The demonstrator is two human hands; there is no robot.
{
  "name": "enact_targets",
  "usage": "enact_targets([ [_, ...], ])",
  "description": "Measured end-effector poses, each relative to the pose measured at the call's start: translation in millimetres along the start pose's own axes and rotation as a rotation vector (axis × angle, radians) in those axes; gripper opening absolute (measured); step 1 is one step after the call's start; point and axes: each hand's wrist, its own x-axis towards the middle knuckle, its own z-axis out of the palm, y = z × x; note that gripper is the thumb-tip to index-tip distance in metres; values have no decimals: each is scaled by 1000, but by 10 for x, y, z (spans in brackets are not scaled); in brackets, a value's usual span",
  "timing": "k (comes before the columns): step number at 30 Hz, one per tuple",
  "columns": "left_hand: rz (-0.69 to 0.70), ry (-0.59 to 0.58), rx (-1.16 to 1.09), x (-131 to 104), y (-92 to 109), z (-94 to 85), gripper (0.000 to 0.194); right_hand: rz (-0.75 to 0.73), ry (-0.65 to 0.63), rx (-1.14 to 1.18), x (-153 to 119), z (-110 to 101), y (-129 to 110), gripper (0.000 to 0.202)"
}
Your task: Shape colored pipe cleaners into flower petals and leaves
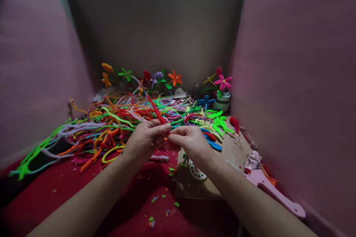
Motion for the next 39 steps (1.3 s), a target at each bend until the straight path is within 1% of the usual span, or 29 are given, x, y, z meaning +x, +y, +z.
enact_targets([
  [4,1,-36,11,5,-23,11,22,31,-20,-11,6,4,30,17],
  [7,-9,-35,19,3,-23,12,23,27,-3,15,13,6,53,16],
  [9,-25,-32,6,-2,-22,9,23,5,48,69,27,-4,68,15],
  [13,-48,-9,-7,-8,-44,2,29,-21,221,205,76,-45,86,11],
  [15,-85,-47,31,-10,-74,7,29,-12,263,261,96,-60,85,13],
  [17,-142,-110,72,-15,-111,19,26,13,263,328,104,-61,84,15],
  [19,-174,-147,95,-21,-142,33,23,28,246,373,103,-56,92,16],
  [23,-151,-164,136,-33,-155,48,22,-30,255,314,94,-48,131,15],
  [27,-156,-157,166,-37,-132,55,24,-60,249,296,84,-43,144,14],
  [35,-125,-117,262,-59,-116,94,24,-38,233,338,96,-46,171,13],
  [39,-120,-93,332,-77,-67,111,23,-40,236,321,96,-53,172,13],
])
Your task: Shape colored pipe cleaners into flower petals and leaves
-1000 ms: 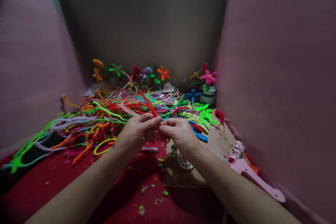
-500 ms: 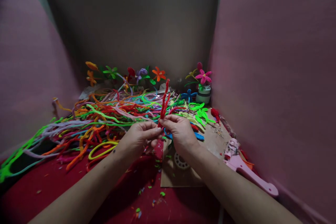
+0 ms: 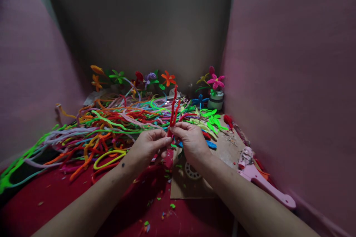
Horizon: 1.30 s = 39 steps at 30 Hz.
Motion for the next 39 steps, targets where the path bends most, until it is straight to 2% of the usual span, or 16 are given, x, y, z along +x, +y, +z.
enact_targets([
  [5,22,-68,36,31,55,-166,19,28,-42,-13,-15,13,-56,10],
  [10,139,43,-89,83,61,-332,26,220,-105,18,-33,32,-80,15],
  [14,202,18,-60,77,57,-354,24,254,-134,3,-54,60,-76,13],
  [20,215,-57,49,78,40,-365,16,243,-213,-49,-70,50,-100,9],
  [22,282,-65,140,74,46,-370,13,216,-259,-69,-65,30,-109,11],
  [27,714,26,556,29,94,-402,11,255,-344,-103,-51,-10,-130,11],
  [30,878,-12,808,-11,163,-426,12,294,-371,-85,-61,-19,-143,13],
  [35,928,-204,1043,-83,265,-432,13,306,-469,-144,-53,-49,-111,14],
  [39,903,-155,1200,-145,265,-416,13,286,-470,-174,-27,-68,-56,14],
])
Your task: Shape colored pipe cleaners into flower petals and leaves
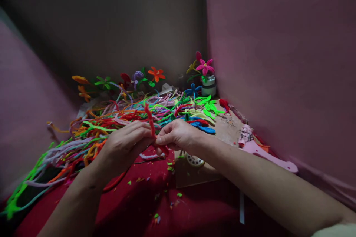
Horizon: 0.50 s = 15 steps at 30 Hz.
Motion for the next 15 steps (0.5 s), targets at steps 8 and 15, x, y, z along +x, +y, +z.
enact_targets([
  [8,-24,-22,62,-9,20,-2,13,38,5,38,7,1,-7,14],
  [15,2,4,15,-11,6,11,11,78,91,50,-12,48,-94,10],
])
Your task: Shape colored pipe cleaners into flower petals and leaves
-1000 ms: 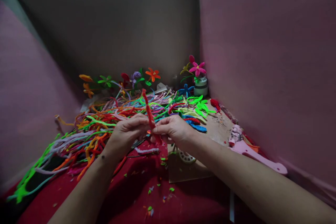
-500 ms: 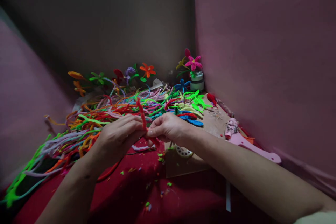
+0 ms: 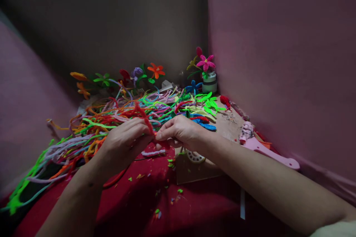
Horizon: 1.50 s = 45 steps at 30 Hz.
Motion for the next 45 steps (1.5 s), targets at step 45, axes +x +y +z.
enact_targets([
  [45,-678,-26,-1153,19,47,99,22,-690,277,-786,-189,162,-3,11],
])
